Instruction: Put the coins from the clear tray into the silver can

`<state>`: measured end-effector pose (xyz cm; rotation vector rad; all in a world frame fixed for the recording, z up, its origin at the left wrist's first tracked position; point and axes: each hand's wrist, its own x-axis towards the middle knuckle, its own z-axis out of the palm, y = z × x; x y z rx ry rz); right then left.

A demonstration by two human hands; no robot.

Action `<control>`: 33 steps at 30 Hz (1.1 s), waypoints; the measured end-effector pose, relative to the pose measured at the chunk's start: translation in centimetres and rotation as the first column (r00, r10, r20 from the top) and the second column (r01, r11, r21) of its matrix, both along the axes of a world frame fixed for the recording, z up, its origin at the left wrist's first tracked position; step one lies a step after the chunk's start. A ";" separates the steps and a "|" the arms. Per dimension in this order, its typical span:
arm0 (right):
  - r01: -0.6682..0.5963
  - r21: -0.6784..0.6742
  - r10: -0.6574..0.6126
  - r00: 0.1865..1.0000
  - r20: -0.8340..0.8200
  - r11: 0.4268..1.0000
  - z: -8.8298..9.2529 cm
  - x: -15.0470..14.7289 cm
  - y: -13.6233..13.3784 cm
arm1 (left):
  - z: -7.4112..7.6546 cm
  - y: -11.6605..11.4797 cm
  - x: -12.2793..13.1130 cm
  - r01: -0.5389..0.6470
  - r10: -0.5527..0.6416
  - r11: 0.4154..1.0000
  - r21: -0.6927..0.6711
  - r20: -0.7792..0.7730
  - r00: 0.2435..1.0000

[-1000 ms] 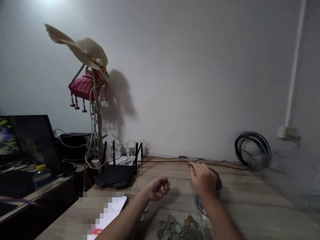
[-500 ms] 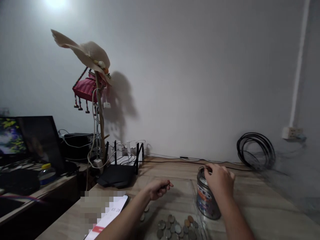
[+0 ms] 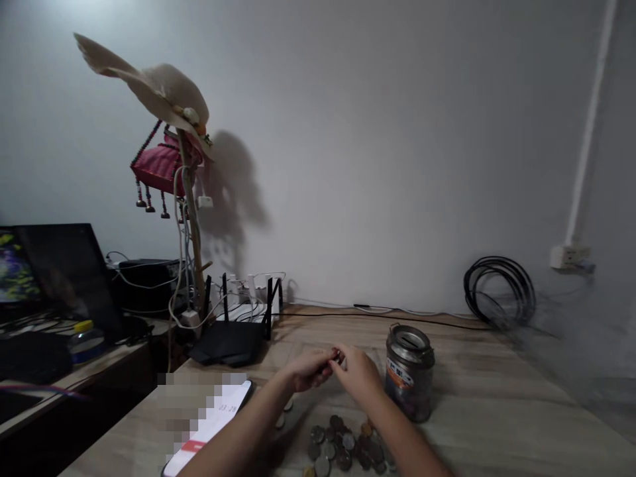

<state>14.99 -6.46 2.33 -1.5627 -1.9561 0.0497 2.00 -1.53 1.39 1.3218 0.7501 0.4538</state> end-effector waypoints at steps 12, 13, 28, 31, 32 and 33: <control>0.310 0.566 -0.366 0.931 -0.017 0.764 4.9 5.1 -2.6 | 0.1 1.0 -0.3 -0.057 0.088 0.968 -0.244 0.118 0.989; 0.377 0.560 -0.449 0.894 -0.011 0.737 5.3 6.0 -2.7 | 0.1 1.0 -0.3 -0.084 0.115 0.963 -0.256 0.108 0.988; 0.581 0.220 -0.605 0.795 0.053 0.783 5.3 10.8 -2.0 | 0.0 0.8 -0.4 -0.138 0.153 0.976 -0.171 0.078 0.985; 0.521 0.373 -0.559 0.829 -0.009 0.767 5.6 10.3 -2.0 | 0.0 0.8 -0.3 -0.122 0.135 0.984 -0.130 0.100 0.986; 0.480 0.457 -0.522 0.852 -0.038 0.749 5.7 9.8 -2.0 | 0.0 0.8 -0.2 -0.113 0.126 0.987 -0.116 0.107 0.986; 0.424 0.532 -0.467 0.882 -0.061 0.733 5.7 9.1 -2.1 | -0.1 0.8 -0.2 -0.106 0.117 0.989 -0.102 0.112 0.987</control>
